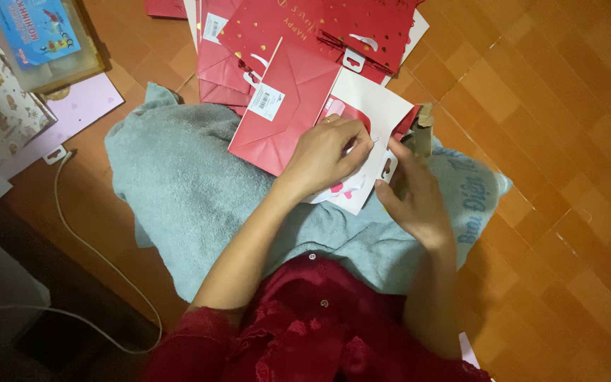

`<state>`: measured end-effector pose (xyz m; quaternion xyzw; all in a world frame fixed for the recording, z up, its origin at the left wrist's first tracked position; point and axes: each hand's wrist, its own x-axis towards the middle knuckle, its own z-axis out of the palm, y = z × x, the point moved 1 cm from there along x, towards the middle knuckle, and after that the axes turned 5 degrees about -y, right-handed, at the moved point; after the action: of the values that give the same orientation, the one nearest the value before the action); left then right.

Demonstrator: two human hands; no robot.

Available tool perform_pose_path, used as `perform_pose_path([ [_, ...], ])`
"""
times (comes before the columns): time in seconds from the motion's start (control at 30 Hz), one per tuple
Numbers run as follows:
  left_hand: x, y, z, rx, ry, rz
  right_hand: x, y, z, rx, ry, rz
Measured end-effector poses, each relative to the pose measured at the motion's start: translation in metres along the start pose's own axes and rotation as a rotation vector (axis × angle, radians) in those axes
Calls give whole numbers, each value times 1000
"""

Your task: The person assembles red Valentine's Day gift boxes by threading white ribbons through the handles and tying them. They handle multiple boxes, opening and closing them to insert the ribbons, and place finished boxes into a cardboard box.

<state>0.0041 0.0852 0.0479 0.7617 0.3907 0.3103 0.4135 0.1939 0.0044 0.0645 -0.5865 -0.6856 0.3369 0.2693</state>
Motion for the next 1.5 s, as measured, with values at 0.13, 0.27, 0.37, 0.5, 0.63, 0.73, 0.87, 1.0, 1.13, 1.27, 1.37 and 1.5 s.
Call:
perform_pose_path([
  [0.13, 6, -1, -2, -1, -51, -24, 1, -5, -2, -7, -63, 191],
  [0.27, 11, -6, 3, -128, -194, -211, 1, -7, 0, -40, -57, 158],
  [0.37, 9, -8, 6, -24, -92, 23, -3, -4, -4, 71, -63, 187],
  [0.5, 7, -14, 9, -63, -124, -51, -5, 9, -11, 244, -76, 191],
  [0.63, 6, -20, 9, -233, -191, -213, 6, 26, -3, 698, -26, 172],
  [0.73, 8, -23, 6, -332, -219, -222, 15, 35, 14, 774, 85, 301],
  [0.87, 10, -22, 5, -336, -219, -167, 21, 40, 28, 699, 133, 94],
  [1.0, 9, -22, 6, -360, -242, -310, 19, 42, 34, 569, 231, 53],
  [1.13, 12, -24, 6, -412, -212, -280, 17, 50, 32, 461, 305, 144],
  [1.27, 12, -30, 6, -454, -196, -217, 14, 57, 36, 436, 359, 123],
  [1.37, 12, -34, 9, -490, -190, -319, 12, 60, 40, 376, 435, 111],
  [1.5, 14, -38, 11, -405, -195, -310, 10, 60, 39, 551, 500, 65],
])
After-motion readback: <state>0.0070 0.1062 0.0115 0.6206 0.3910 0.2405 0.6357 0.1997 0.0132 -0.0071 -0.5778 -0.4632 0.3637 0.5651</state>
